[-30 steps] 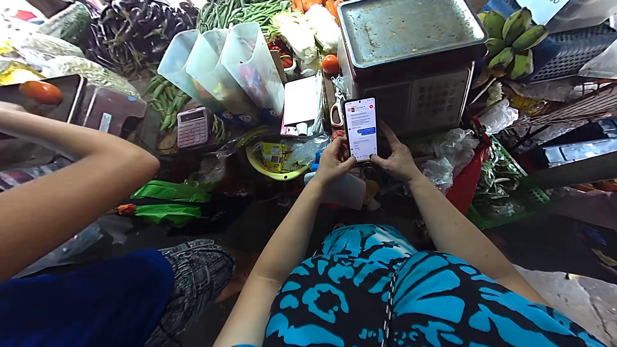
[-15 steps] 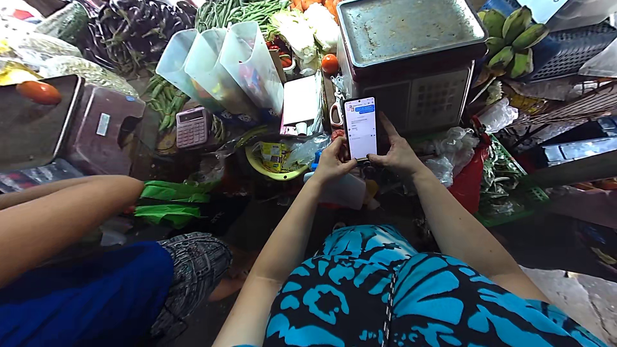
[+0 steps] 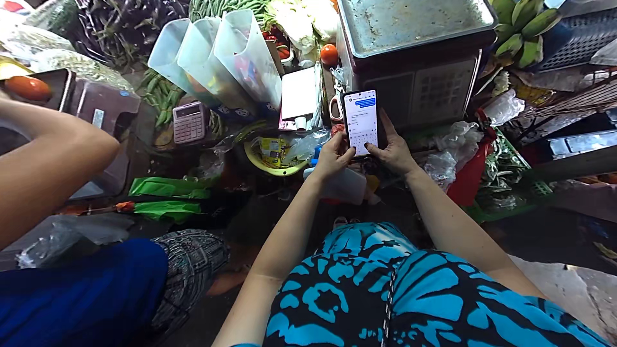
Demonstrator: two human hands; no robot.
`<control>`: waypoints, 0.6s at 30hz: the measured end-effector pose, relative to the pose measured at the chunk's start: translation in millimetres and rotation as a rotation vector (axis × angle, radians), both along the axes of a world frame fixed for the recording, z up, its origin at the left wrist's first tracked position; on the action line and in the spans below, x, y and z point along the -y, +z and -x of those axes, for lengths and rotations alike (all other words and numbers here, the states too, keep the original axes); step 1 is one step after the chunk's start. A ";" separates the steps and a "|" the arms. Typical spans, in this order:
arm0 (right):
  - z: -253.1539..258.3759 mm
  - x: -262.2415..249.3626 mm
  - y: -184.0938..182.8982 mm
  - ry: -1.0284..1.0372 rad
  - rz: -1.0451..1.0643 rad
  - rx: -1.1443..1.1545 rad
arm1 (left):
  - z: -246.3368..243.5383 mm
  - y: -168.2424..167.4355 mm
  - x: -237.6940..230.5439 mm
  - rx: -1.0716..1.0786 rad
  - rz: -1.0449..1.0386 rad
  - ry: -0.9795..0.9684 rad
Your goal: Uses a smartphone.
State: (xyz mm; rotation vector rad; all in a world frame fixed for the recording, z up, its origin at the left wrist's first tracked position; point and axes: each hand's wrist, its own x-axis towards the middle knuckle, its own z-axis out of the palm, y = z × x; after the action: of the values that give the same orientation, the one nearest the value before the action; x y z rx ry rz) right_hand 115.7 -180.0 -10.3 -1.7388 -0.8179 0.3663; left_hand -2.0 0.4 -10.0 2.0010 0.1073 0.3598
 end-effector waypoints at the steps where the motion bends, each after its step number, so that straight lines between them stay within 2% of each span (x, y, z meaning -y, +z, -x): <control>1: -0.1 0.0 -0.6 0.005 -0.013 -0.004 | -1.0 -0.9 0.2 -0.001 -0.011 0.008; 9: -1.3 -0.3 -1.6 0.038 -0.051 -0.053 | -1.1 0.6 -0.2 -0.018 -0.004 0.001; 18: 5.3 5.9 8.9 0.037 0.027 -0.035 | 4.9 2.2 2.6 -0.009 0.015 -0.008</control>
State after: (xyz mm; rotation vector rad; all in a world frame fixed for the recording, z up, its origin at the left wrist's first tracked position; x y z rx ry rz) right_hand 110.4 -185.8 -1.4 -1.7395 -0.8245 0.4336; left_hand -6.9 -2.2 -7.8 1.9874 0.1071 0.3437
